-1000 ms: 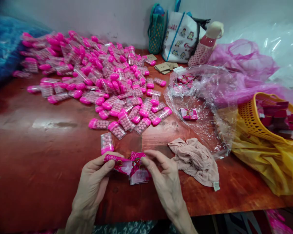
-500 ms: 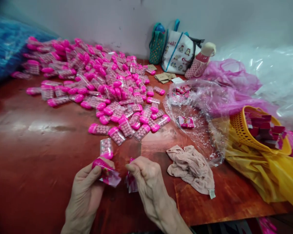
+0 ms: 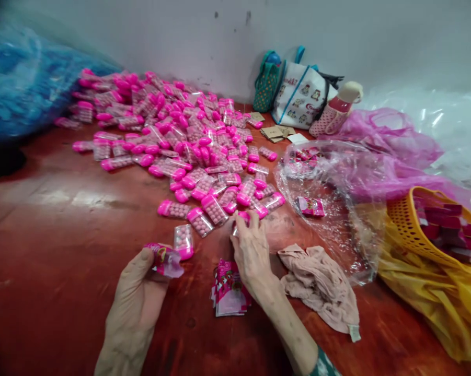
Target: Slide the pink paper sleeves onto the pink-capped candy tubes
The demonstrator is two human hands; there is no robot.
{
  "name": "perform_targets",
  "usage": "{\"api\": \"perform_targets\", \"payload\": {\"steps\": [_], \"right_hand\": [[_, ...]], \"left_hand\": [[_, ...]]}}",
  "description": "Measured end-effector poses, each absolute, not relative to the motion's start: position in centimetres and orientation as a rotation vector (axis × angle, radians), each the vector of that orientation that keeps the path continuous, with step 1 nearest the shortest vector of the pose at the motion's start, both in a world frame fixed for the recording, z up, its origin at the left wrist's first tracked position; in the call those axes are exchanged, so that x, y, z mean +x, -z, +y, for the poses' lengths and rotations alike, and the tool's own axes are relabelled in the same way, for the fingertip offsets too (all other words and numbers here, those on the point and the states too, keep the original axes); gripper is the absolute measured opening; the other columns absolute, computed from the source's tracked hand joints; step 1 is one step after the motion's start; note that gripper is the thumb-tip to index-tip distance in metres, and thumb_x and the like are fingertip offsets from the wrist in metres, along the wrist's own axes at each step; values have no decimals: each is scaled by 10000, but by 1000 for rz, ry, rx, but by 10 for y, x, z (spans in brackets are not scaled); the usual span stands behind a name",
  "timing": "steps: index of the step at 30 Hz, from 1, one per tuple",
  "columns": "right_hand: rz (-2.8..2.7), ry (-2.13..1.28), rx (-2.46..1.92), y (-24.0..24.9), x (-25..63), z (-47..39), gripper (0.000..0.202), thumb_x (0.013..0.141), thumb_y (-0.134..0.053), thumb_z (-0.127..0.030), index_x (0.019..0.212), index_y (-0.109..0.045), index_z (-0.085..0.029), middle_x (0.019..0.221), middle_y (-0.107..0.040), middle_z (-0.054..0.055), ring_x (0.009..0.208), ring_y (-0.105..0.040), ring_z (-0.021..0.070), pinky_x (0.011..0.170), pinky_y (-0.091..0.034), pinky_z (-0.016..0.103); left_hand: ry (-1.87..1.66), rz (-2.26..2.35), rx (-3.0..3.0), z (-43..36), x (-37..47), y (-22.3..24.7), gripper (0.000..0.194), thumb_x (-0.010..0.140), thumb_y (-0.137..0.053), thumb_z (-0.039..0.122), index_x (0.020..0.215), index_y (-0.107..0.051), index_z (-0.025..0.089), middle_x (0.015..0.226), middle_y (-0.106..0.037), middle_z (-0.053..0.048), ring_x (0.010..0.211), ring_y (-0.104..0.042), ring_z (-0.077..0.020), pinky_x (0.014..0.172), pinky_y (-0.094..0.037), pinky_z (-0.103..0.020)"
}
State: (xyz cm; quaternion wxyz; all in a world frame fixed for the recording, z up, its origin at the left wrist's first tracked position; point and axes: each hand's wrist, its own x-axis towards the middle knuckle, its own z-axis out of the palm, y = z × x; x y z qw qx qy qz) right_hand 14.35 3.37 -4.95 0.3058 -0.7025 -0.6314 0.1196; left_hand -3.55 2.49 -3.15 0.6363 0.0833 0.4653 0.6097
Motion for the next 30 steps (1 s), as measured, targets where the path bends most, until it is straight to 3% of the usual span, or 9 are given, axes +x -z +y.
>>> {"api": "perform_targets", "payload": {"steps": [4, 7, 10, 12, 16, 21, 25, 30], "right_hand": [[-1544, -404, -1762, 52, 152, 31, 542, 684, -528, -38, 1214, -505, -149, 1184, -462, 125, 1134, -458, 273, 980, -386, 458], [-1443, -477, -1719, 49, 150, 28, 474, 738, -498, -71, 1204, -507, -157, 1167, -468, 124, 1082, -514, 254, 901, -465, 437], [-1239, -866, -1550, 31, 141, 13, 464, 813, -516, -152, 1267, -441, -213, 1110, -547, 103, 914, -613, 204, 726, -554, 343], [-1012, -1169, -1339, 14, 132, -1, 584, 792, -598, -172, 1319, -365, -264, 1051, -601, 66, 894, -621, 183, 792, -534, 341], [-797, -1394, -1223, -8, 115, -19, 336, 756, -677, -187, 1078, -589, -224, 924, -649, 41, 808, -618, 149, 708, -530, 237], [-679, -1468, -1237, -7, 104, -23, 265, 782, -668, -295, 1028, -607, -214, 780, -637, 20, 685, -592, 138, 603, -525, 235], [-805, -1343, -1398, 2, 103, -29, 333, 774, -661, -326, 1085, -615, -218, 808, -659, 44, 682, -609, 170, 591, -535, 265], [-988, -1190, -1540, 10, 108, -40, 402, 696, -715, -305, 1085, -664, -222, 889, -687, 71, 745, -636, 213, 589, -537, 277]], "left_hand": [[-1379, 1008, 156, 28, -35, 26, 233, 508, -831, 277, 635, -688, 144, 597, -704, -1, 529, -639, -128, 500, -528, -207], [-1372, 967, 144, 27, -33, 25, 214, 541, -819, 265, 656, -689, 139, 615, -711, -10, 552, -649, -130, 524, -531, -202], [-1369, 936, 156, 26, -32, 26, 196, 567, -808, 255, 661, -687, 133, 618, -712, -15, 556, -647, -122, 537, -531, -197], [-1370, 934, 161, 26, -31, 27, 195, 569, -808, 252, 665, -687, 133, 623, -712, -16, 561, -648, -125, 552, -538, -212], [-1386, 945, 152, 27, -27, 28, 203, 539, -822, 232, 662, -691, 139, 626, -715, -11, 562, -647, -125, 566, -544, -225], [-1378, 974, 151, 26, -22, 30, 254, 463, -853, 213, 641, -693, 129, 605, -711, -29, 532, -626, -117, 577, -541, -230], [-1375, 986, 164, 25, -21, 32, 251, 468, -851, 213, 650, -699, 133, 617, -709, -24, 558, -626, -109, 597, -530, -209], [-1306, 966, 337, 23, -22, 31, 146, 602, -785, 216, 671, -696, 122, 680, -699, -16, 569, -592, -82, 557, -494, -171]]}}
